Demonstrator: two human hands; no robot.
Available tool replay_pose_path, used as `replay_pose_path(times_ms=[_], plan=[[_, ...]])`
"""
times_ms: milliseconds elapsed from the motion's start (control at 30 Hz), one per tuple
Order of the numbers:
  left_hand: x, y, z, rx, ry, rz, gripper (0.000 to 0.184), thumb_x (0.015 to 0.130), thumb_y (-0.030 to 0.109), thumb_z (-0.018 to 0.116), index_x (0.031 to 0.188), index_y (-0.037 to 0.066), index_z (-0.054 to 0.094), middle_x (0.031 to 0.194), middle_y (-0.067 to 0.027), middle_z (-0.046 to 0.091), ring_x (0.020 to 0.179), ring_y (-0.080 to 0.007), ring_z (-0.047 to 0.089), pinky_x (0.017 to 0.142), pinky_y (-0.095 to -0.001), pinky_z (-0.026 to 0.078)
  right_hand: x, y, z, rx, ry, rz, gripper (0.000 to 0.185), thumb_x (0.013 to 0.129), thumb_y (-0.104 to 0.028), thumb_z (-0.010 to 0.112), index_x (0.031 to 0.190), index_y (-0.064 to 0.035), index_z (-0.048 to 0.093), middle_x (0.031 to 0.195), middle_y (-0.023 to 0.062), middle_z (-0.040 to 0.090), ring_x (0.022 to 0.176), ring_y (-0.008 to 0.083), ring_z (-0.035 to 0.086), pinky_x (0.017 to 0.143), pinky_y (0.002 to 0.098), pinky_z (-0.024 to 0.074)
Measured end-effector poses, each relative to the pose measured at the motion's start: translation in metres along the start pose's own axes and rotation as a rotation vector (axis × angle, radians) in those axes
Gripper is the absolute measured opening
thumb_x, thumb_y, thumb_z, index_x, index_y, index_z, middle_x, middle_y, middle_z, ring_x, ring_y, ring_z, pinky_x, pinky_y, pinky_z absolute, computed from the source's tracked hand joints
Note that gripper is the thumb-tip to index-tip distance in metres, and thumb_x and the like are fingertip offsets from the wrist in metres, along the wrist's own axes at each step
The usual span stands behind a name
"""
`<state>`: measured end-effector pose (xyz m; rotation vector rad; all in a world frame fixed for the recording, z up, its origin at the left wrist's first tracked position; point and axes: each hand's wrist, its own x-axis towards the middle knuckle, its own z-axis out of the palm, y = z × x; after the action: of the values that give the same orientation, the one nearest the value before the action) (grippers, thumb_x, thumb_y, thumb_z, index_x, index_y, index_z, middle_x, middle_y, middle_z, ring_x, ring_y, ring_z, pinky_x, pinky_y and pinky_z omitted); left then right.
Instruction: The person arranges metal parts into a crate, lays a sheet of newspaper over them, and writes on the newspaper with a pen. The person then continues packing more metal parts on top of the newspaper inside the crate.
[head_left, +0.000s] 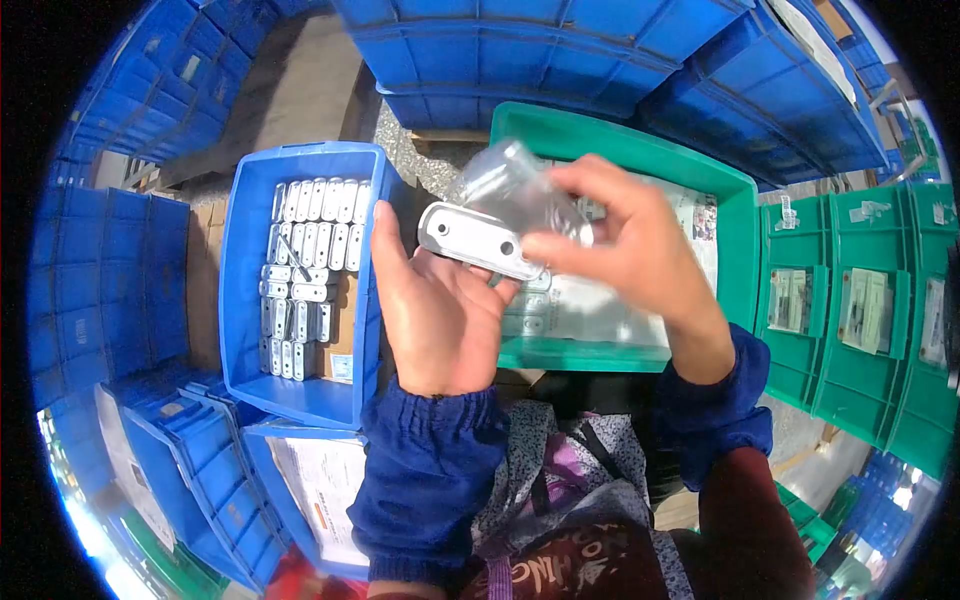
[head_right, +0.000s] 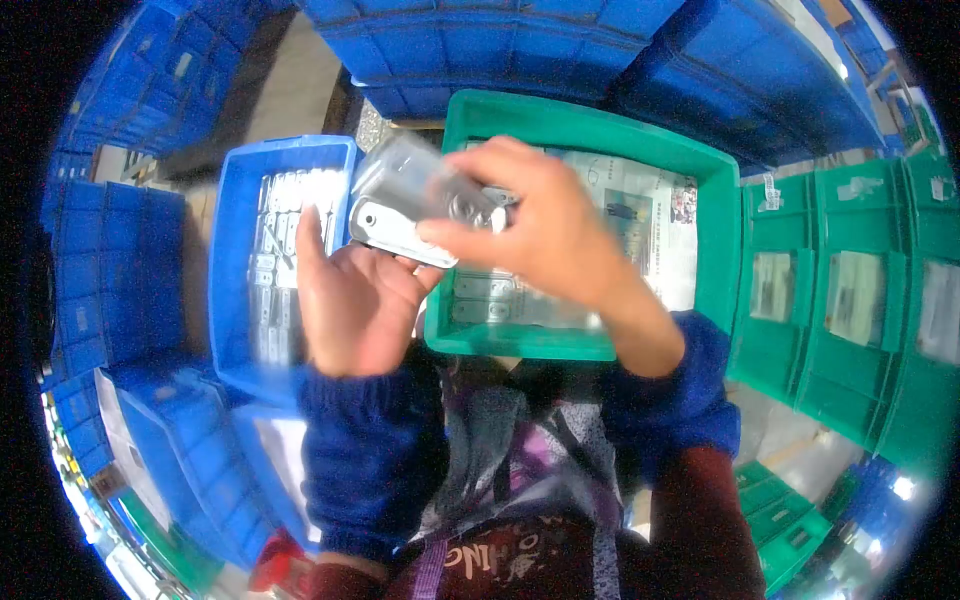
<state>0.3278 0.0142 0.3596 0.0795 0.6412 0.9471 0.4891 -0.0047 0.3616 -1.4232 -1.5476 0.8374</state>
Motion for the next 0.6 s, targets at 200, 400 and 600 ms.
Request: replay_pose_path(times_ms=[200,400,600], plan=[[-0.002,0.018,-0.007,-0.048,0.077,0.234,0.071,0.087,0.051,0.047,0.125,-0.006,0.028,0.123,-0.0157,0.035,0.113,-0.0346,0.04,0.095,-0.0514,0.034,0.031,0.15,-0.002,-0.541,0.133,0.026,0.047,0.067,-0.029,0.071,0.104,-0.0019,0.061,0.099,0.018,0.059,0.091,0.034,0.057,0.078,0.0397,0.0463],[-0.002,0.026,-0.008,-0.142,0.113,0.15,0.063,0.086,0.046,0.05,0.123,-0.002,0.033,0.121,-0.0153,0.04,0.113,-0.0344,0.041,0.095,-0.0525,0.034,0.041,0.244,0.035,-0.749,-0.027,0.157,0.047,0.065,-0.024,0.072,0.107,-0.0034,0.061,0.107,0.0197,0.057,0.101,0.036,0.053,0.088,0.0402,0.0434],[-0.002,0.031,-0.01,-0.135,0.093,0.149,0.062,0.087,0.047,0.049,0.118,-0.005,0.034,0.12,-0.0156,0.038,0.113,-0.0349,0.041,0.093,-0.0514,0.037,0.046,0.25,0.044,-0.716,-0.085,-0.006,0.038,0.066,-0.02,0.071,0.099,-0.0038,0.06,0.107,0.0179,0.056,0.102,0.0353,0.052,0.085,0.0411,0.0456]])
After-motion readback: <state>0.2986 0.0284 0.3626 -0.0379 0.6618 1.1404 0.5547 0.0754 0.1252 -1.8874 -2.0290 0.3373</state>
